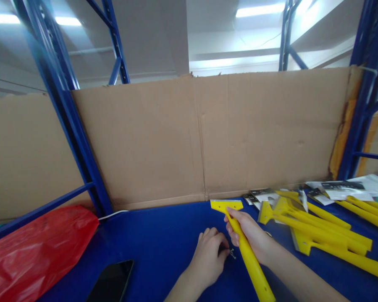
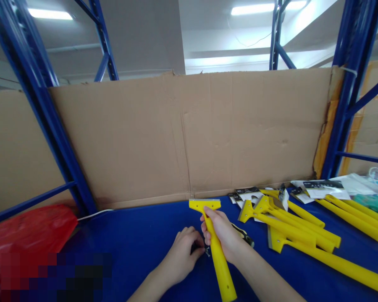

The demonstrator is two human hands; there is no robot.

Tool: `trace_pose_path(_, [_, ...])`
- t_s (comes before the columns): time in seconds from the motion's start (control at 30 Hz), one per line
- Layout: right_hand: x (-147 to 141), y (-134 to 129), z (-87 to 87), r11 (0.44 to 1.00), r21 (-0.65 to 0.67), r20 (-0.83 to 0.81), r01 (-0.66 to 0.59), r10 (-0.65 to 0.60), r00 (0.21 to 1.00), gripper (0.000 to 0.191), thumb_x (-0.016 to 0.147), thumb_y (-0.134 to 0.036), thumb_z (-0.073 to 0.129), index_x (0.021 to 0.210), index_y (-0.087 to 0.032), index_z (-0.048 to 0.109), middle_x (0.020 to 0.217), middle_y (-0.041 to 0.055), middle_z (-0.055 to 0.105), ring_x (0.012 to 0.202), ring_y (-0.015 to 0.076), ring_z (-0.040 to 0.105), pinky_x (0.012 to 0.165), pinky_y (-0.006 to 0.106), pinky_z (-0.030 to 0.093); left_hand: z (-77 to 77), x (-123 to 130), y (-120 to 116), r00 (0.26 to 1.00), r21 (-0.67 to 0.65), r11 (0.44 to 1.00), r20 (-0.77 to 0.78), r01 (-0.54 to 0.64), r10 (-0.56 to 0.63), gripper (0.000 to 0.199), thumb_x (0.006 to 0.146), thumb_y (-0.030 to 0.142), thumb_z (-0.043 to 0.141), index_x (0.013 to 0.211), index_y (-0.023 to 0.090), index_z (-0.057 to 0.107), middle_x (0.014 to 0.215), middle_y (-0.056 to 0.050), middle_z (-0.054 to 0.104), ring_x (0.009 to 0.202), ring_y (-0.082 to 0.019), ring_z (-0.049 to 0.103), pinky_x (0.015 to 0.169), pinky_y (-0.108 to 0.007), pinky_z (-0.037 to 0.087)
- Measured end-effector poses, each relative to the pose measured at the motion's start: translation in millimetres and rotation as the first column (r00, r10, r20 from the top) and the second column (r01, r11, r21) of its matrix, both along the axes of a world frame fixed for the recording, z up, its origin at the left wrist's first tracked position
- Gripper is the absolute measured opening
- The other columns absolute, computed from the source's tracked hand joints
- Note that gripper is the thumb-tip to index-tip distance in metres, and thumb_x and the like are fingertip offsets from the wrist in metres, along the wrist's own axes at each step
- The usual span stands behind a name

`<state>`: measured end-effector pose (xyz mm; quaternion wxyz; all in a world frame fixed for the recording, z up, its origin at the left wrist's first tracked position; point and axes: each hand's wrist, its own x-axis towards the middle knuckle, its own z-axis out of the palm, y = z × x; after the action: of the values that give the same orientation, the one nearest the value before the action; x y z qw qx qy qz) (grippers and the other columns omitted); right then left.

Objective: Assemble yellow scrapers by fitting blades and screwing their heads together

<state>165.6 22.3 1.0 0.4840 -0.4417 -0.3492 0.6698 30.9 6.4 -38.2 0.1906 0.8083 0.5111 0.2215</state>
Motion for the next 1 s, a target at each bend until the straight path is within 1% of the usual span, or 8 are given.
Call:
trace_pose_path(0.13, [-1, -2, -3.5, 0.999, 0.03, 0.042, -0.017, 0.015, 0.999, 0.026, 0.089, -0.037, 0.048, 0.072, -0.018, 0.051, 0.045, -0.0058, 0.05, 0.029, 0.005, 0.039, 0.031, 0.016, 0.03, -3.3, -3, 4, 0.99, -0.085, 0.994, 0.12, -0.064, 0.074, 0.007, 0.069, 0.014, 0.062, 0.074, 0.018, 0.065, 0.088, -0.005, 0.063, 0.087, -0.023, 0.054, 0.081, -0.036, 0.036])
trace_pose_path(0.23, [-2, -4, -5.4, 0.998, 0.062, 0.084, -0.03, 0.025, 0.996, 0.026, 0.09, -0.036, 0.046, 0.072, -0.018, 0.05, 0.045, -0.0056, 0.051, 0.029, 0.0052, 0.039, 0.031, 0.016, 0.031, -1.0, -10, 10, 0.922, -0.174, 0.983, 0.367, -0.067, 0.128, 0.002, 0.067, 0.016, 0.064, 0.066, 0.018, 0.065, 0.074, -0.003, 0.064, 0.072, -0.018, 0.055, 0.069, -0.03, 0.039])
trace_pose_path(0.3, [-3, -6, -7.0, 0.996, 0.078, 0.114, -0.036, 0.026, 0.993, 0.025, 0.09, -0.036, 0.046, 0.072, -0.018, 0.05, 0.045, -0.0061, 0.051, 0.03, 0.0049, 0.039, 0.032, 0.016, 0.032, 6.6, -18, 13, 0.801, -0.196, 0.974, 0.564, -0.109, 0.203, 0.006, 0.068, 0.02, 0.066, 0.063, 0.017, 0.066, 0.067, -0.002, 0.064, 0.064, -0.016, 0.054, 0.064, -0.027, 0.04])
trace_pose_path(0.37, [-6, -7, -9.3, 0.995, 0.09, 0.148, -0.044, 0.031, 0.989, 0.026, 0.091, -0.036, 0.045, 0.073, -0.019, 0.05, 0.045, -0.0064, 0.05, 0.03, 0.0049, 0.039, 0.032, 0.016, 0.032, 17.4, -26, 16, 0.641, -0.187, 0.958, 0.712, -0.219, 0.286, 0.009, 0.064, 0.025, 0.071, 0.063, 0.016, 0.068, 0.064, -0.002, 0.065, 0.064, -0.015, 0.055, 0.066, -0.026, 0.041])
trace_pose_path(0.43, [-9, -8, -12.0, 0.994, 0.095, 0.187, -0.058, 0.04, 0.982, 0.027, 0.091, -0.036, 0.044, 0.072, -0.019, 0.051, 0.043, -0.0064, 0.05, 0.029, 0.0052, 0.039, 0.031, 0.016, 0.031, 27.5, -32, 17, 0.508, -0.21, 0.951, 0.807, -0.228, 0.3, 0.014, 0.06, 0.029, 0.075, 0.064, 0.016, 0.07, 0.064, -0.001, 0.066, 0.065, -0.014, 0.055, 0.066, -0.025, 0.041])
trace_pose_path(0.5, [-12, -9, -14.3, 0.993, 0.095, 0.221, -0.074, 0.052, 0.974, 0.027, 0.09, -0.037, 0.045, 0.071, -0.019, 0.051, 0.042, -0.0061, 0.05, 0.028, 0.0057, 0.039, 0.029, 0.016, 0.03, 33.2, -35, 16, 0.43, -0.266, 0.944, 0.842, -0.195, 0.327, 0.018, 0.055, 0.029, 0.079, 0.063, 0.016, 0.071, 0.062, -0.001, 0.066, 0.063, -0.013, 0.055, 0.064, -0.024, 0.041])
trace_pose_path(0.8, [-20, -15, -14.5, 0.974, 0.181, 0.361, -0.135, 0.062, 0.931, 0.03, 0.085, -0.047, 0.048, 0.074, -0.019, 0.05, 0.042, -0.007, 0.051, 0.028, 0.006, 0.04, 0.029, 0.016, 0.028, 27.0, -29, 12, 0.419, -0.281, 0.95, 0.853, -0.132, 0.311, 0.014, 0.056, 0.025, 0.079, 0.062, 0.015, 0.07, 0.066, -0.001, 0.068, 0.067, -0.012, 0.057, 0.068, -0.023, 0.042])
trace_pose_path(1.0, [-22, -15, -15.4, 0.972, 0.177, 0.405, -0.158, 0.074, 0.911, 0.031, 0.085, -0.049, 0.047, 0.076, -0.019, 0.05, 0.041, -0.0075, 0.05, 0.027, 0.0062, 0.039, 0.03, 0.017, 0.028, 29.0, -28, 7, 0.268, -0.397, 0.918, 0.884, -0.003, 0.383, 0.031, 0.05, 0.018, 0.081, 0.076, 0.017, 0.066, 0.065, 0.003, 0.064, 0.059, -0.008, 0.054, 0.058, -0.02, 0.04])
